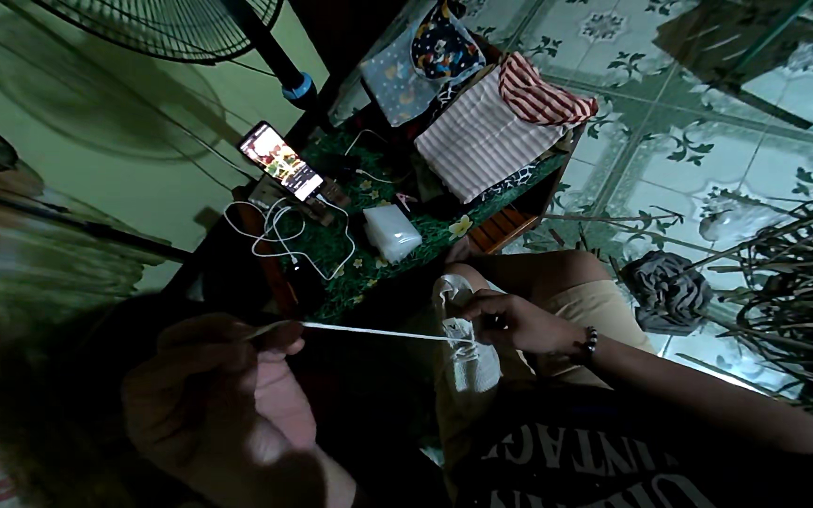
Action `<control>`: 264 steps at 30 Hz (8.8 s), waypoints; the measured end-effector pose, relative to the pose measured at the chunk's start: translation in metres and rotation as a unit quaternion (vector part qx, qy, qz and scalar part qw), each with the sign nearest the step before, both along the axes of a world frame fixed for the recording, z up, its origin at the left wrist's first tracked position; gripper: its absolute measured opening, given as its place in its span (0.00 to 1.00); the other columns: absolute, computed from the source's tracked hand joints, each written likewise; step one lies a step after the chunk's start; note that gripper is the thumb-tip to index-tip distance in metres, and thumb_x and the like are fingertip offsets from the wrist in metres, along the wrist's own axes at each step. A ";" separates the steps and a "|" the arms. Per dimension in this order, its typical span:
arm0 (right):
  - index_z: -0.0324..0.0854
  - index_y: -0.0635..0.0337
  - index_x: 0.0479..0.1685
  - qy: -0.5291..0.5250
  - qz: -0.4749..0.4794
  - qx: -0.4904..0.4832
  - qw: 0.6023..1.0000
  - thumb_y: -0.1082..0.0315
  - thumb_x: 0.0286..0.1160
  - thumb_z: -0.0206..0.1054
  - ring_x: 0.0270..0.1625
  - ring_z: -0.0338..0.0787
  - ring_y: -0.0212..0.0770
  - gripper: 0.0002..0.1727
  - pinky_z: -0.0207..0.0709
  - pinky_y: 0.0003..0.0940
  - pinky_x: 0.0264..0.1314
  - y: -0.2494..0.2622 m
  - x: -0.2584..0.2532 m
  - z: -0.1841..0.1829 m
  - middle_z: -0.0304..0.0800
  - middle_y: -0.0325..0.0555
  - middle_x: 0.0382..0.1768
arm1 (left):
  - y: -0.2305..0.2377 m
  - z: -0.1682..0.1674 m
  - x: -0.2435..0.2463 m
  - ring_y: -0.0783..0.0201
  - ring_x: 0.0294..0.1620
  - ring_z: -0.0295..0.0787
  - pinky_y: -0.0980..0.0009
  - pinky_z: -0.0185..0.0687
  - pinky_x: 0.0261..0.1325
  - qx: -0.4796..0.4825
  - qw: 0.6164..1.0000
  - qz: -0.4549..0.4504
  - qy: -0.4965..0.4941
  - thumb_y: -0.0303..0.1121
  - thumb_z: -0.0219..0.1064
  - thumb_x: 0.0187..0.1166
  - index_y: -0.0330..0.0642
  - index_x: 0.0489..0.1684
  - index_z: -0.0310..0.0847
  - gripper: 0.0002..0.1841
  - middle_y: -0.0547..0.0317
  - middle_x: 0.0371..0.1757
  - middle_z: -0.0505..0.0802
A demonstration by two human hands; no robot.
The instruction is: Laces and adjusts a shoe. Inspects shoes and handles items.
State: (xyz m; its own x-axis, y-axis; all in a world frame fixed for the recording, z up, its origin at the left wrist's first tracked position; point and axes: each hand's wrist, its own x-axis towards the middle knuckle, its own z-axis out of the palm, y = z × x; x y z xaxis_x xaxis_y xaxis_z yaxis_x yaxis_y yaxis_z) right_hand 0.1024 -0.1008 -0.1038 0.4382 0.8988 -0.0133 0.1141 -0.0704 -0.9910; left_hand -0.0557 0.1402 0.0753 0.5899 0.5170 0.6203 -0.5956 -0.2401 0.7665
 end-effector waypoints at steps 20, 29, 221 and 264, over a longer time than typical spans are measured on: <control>0.73 0.63 0.81 0.000 0.043 0.129 0.991 0.68 0.73 0.75 0.39 0.84 0.23 0.33 0.81 0.20 0.42 0.002 -0.023 0.073 0.84 0.47 0.70 | -0.043 -0.009 0.015 0.66 0.43 0.93 0.67 0.96 0.45 0.050 0.994 -0.093 0.001 0.31 0.69 0.81 0.57 0.46 0.90 0.06 0.68 0.49 0.91; 0.88 0.52 0.46 0.091 -0.009 0.199 0.976 0.59 0.89 0.61 0.28 0.83 0.16 0.12 0.79 0.13 0.30 -0.031 -0.020 0.107 0.90 0.27 0.32 | -0.076 -0.032 0.026 0.68 0.46 0.92 0.73 0.92 0.47 0.192 0.968 -0.113 0.114 0.27 0.72 0.78 0.43 0.47 0.90 0.06 0.61 0.49 0.93; 0.93 0.57 0.40 -0.152 -0.056 0.088 0.983 0.64 0.78 0.71 0.77 0.76 0.46 0.08 0.64 0.48 0.84 0.011 -0.005 -0.023 0.89 0.48 0.61 | -0.082 -0.176 0.013 0.69 0.34 0.93 0.74 0.92 0.41 0.026 0.948 0.004 0.316 0.17 0.79 0.60 0.31 0.35 0.91 0.08 0.54 0.35 0.96; 0.93 0.54 0.40 -0.198 -0.069 0.062 0.976 0.63 0.78 0.69 0.70 0.81 0.45 0.08 0.68 0.51 0.80 0.018 -0.009 -0.018 0.90 0.45 0.56 | -0.077 -0.196 0.008 0.67 0.36 0.93 0.70 0.91 0.45 -0.152 0.940 -0.025 0.305 0.17 0.75 0.65 0.33 0.35 0.89 0.05 0.55 0.36 0.96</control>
